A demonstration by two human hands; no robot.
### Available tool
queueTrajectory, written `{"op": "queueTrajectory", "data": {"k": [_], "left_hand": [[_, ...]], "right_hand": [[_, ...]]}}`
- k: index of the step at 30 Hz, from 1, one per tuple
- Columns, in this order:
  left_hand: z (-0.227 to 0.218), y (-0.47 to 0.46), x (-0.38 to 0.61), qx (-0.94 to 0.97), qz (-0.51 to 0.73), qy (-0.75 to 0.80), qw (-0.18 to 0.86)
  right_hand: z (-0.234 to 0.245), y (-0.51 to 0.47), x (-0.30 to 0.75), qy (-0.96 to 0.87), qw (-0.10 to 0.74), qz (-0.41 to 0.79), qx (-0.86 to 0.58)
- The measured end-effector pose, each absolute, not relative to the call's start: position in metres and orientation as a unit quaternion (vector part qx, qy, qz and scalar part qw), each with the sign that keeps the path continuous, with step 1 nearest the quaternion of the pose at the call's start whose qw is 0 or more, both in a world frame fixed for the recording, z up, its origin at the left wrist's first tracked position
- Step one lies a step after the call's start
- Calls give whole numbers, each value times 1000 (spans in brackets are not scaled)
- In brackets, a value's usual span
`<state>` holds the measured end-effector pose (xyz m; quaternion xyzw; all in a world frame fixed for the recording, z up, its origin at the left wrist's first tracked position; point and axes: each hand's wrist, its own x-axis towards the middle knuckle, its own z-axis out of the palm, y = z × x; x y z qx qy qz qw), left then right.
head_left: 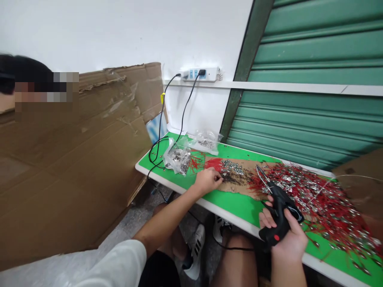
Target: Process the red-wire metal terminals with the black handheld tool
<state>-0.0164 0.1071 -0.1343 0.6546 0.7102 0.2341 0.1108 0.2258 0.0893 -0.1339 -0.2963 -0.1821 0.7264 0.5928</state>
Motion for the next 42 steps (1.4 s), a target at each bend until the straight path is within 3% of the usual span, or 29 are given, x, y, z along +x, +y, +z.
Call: {"op": "queueTrajectory", "data": {"k": [15, 42], "left_hand": [[-129, 110, -34, 612, 258, 743, 83], [-115, 144, -49, 693, 145, 705, 30]], "right_hand": [[-134, 89, 226, -206, 575, 731, -304], [-130, 88, 223, -208, 556, 739, -318]]}}
